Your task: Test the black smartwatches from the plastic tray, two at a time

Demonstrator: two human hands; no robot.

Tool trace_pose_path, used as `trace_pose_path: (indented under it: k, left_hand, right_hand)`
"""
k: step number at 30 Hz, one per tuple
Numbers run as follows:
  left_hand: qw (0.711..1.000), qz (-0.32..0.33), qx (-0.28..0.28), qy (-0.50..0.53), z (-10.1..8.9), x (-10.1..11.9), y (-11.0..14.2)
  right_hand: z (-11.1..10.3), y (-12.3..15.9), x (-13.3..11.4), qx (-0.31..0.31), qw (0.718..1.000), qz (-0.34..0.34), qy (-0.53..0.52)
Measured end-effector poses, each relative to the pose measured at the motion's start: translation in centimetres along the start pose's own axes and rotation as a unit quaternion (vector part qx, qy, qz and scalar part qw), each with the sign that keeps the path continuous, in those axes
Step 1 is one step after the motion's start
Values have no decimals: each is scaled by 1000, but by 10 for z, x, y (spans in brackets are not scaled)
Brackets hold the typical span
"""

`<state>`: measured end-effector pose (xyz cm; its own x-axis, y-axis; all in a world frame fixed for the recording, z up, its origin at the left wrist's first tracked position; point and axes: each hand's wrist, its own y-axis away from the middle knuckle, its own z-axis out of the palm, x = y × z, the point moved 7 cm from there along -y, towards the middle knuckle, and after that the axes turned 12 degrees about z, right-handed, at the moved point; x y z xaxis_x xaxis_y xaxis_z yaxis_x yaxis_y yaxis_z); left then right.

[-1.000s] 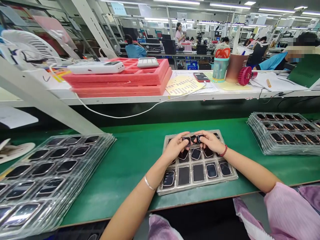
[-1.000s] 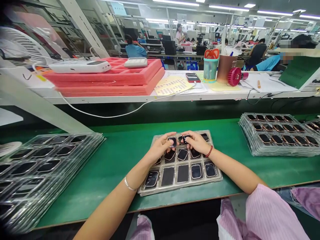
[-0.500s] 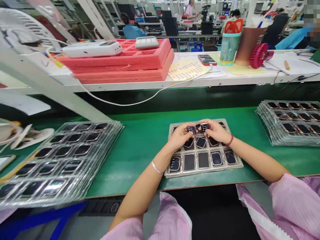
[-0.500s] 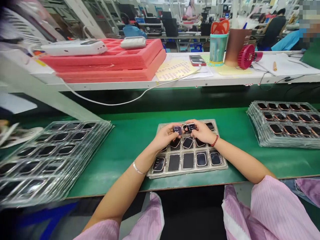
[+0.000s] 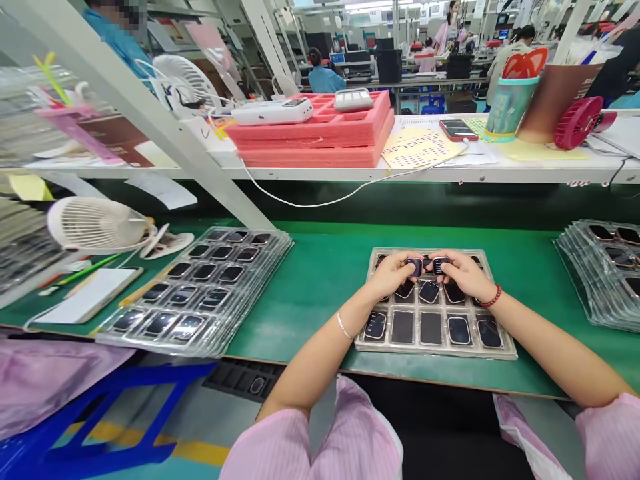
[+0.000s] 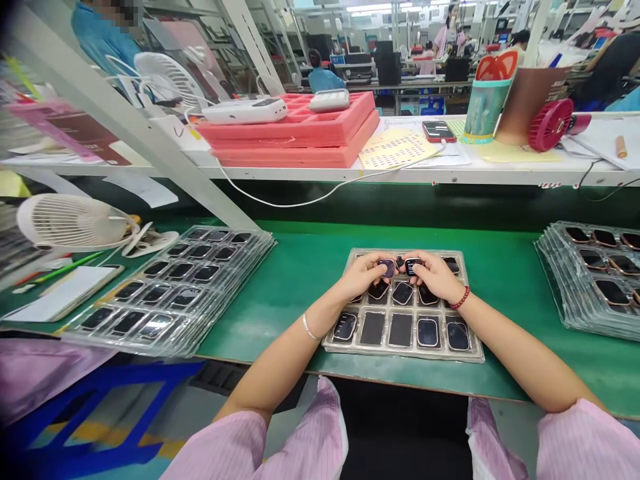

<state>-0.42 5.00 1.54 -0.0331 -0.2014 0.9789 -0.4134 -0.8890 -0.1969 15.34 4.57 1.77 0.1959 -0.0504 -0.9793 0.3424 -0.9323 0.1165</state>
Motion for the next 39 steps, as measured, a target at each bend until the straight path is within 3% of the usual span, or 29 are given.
trace_pose_path:
  k: [14,30,36,39]
  left_hand:
    - [1000,19,-4,13,3,11,0]
    - [1000,-5,17,-7,-3,0,1]
    - [998,51,21,-8,-1,5,-1]
    - [999,49,14,11,0,5,0]
  right_hand:
    - [2,1,-2,-9,1000,-8,1]
    - [2,1,0,-6,1000,0,4]
    - [0,1,-2,16,1000,-19,13]
    - [2,1,0,-2,1000,-12,14]
